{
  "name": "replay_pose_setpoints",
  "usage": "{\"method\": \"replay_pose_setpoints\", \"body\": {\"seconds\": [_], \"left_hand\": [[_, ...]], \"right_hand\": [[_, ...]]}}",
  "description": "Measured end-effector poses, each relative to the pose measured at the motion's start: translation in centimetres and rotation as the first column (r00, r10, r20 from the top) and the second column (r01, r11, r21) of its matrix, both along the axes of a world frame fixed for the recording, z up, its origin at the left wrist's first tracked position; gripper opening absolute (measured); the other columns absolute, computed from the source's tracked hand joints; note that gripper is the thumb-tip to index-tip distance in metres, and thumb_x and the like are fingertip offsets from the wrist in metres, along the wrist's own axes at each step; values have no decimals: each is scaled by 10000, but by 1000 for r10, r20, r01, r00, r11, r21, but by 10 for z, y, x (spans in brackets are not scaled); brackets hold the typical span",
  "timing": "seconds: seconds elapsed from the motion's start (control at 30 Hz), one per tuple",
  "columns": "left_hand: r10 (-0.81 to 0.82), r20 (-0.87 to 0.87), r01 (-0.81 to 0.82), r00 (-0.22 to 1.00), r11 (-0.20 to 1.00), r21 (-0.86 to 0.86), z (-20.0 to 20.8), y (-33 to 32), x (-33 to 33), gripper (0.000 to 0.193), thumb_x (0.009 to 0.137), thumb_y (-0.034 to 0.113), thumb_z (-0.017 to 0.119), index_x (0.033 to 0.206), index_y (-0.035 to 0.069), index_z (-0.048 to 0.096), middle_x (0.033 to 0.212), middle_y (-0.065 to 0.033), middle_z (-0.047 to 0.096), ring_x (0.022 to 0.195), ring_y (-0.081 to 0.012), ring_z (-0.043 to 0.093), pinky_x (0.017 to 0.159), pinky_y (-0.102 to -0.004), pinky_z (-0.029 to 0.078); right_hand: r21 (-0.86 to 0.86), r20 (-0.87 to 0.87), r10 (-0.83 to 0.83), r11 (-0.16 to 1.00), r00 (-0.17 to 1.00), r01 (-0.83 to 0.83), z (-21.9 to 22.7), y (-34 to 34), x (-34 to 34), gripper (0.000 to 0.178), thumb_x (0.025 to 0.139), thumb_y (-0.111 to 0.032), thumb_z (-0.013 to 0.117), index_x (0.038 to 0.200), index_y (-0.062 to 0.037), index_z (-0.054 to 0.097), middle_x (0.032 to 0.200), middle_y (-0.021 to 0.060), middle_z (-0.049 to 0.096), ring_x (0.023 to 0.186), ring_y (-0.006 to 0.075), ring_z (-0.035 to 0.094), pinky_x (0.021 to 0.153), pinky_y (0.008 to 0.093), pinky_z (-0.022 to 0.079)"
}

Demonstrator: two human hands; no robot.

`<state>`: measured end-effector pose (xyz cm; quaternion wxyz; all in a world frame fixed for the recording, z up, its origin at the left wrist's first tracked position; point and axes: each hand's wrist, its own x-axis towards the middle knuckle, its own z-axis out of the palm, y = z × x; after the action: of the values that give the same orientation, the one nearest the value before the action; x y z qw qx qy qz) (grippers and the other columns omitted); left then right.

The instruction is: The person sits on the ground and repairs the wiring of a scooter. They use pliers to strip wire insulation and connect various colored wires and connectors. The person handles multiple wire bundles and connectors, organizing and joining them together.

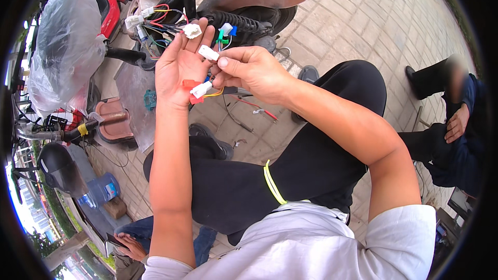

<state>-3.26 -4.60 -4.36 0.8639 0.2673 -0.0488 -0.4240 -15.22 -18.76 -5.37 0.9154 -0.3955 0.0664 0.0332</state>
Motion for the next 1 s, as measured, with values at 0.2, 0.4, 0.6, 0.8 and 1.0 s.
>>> {"method": "replay_pose_setpoints", "body": {"seconds": [0.2, 0.4, 0.6, 0.8, 1.0], "left_hand": [[46, 35, -48, 998, 998, 36, -6, 5, 1, 221, 955, 193, 609, 1125, 53, 635, 1071, -85, 663, 1160, -276, 585, 945, -448, 471], [120, 61, -125, 991, 989, 84, 12, 6, -12, 170, 968, 180, 585, 1049, 35, 615, 1133, -159, 648, 1158, -333, 598, 1006, -468, 476], [95, 44, -98, 995, 992, 74, 10, 6, -11, 299, 977, 198, 561, 1205, 5, 546, 1221, -204, 611, 1187, -347, 577, 1051, -477, 440], [66, -2, -66, 998, 997, 48, 11, 8, -12, 350, 997, 252, 517, 1247, 8, 532, 1251, -192, 606, 1214, -349, 558, 1060, -488, 429], [56, -12, -55, 998, 998, 44, 2, 9, -6, 307, 982, 222, 503, 1203, 16, 557, 1202, -191, 624, 1174, -359, 586, 1025, -488, 460]], "right_hand": [[-166, 8, -22, 986, 1000, 23, -1, -10, 1, 213, 938, -194, 663, 987, 11, 630, 828, 48, 607, 632, 89, 529, 561, 230, 433], [-285, -69, -116, 954, 991, 92, 18, -8, 10, 214, 884, -177, 705, 930, 26, 659, 732, 28, 593, 580, 63, 476, 508, 216, 358], [-167, -21, -107, 981, 994, 102, 15, -6, 12, 221, 903, -107, 646, 1051, 58, 651, 829, 76, 656, 603, 95, 551, 566, 244, 460], [-172, -70, -118, 980, 991, 104, 17, -2, 11, 196, 909, -100, 643, 1032, 53, 649, 831, 81, 656, 597, 108, 579, 573, 254, 478], [-349, -36, -128, 931, 991, 107, 28, -4, 7, 179, 898, -149, 690, 884, 27, 662, 728, 34, 614, 584, 70, 521, 538, 240, 423]]}}
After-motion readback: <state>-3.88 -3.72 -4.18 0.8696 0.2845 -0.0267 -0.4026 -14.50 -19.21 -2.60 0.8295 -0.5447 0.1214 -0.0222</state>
